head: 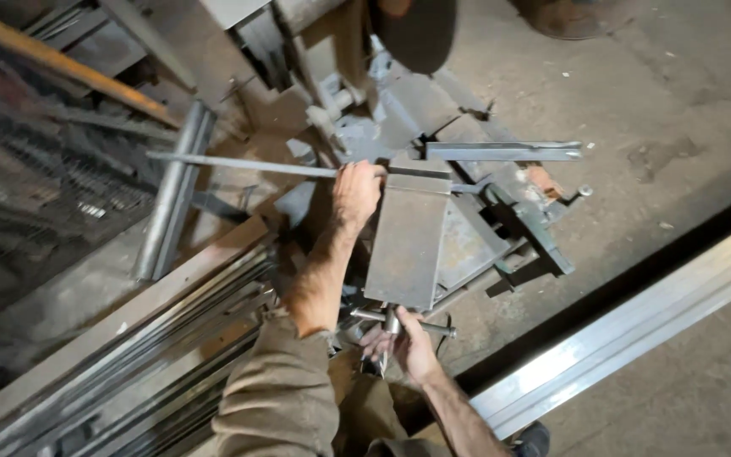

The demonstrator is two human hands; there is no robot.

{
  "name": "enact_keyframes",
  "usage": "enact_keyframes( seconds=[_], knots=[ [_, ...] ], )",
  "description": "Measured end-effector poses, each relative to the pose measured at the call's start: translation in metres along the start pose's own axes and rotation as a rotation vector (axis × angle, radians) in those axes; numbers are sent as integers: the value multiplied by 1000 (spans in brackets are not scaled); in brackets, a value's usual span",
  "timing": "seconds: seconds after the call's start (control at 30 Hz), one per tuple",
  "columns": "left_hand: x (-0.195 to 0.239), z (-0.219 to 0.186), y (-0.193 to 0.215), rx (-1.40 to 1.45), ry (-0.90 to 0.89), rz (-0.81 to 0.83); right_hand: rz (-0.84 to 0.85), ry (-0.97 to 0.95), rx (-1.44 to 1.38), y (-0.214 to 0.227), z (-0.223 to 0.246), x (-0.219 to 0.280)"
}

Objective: Cutting metal bars using a chop saw.

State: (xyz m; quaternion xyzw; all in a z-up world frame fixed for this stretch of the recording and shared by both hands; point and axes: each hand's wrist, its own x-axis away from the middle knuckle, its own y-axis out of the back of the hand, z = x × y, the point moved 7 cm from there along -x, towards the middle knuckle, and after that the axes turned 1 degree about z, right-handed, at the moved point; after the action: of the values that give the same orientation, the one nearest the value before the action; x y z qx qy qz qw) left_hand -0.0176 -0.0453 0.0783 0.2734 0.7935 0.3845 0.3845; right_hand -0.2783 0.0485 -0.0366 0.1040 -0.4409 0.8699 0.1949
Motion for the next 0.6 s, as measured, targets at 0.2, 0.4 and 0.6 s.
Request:
enact_keyframes(
  seconds=[0.2,0.4,0.6],
  knots=[
    [31,-59,66,-18,17,-243,88,-25,-140,22,-24,-8],
    [149,-62,78,-26,514,-42,34,-199,-27,3,6,10],
    [260,28,-29,450,1206,-39,-283,129,293,34,66,49]
  ],
)
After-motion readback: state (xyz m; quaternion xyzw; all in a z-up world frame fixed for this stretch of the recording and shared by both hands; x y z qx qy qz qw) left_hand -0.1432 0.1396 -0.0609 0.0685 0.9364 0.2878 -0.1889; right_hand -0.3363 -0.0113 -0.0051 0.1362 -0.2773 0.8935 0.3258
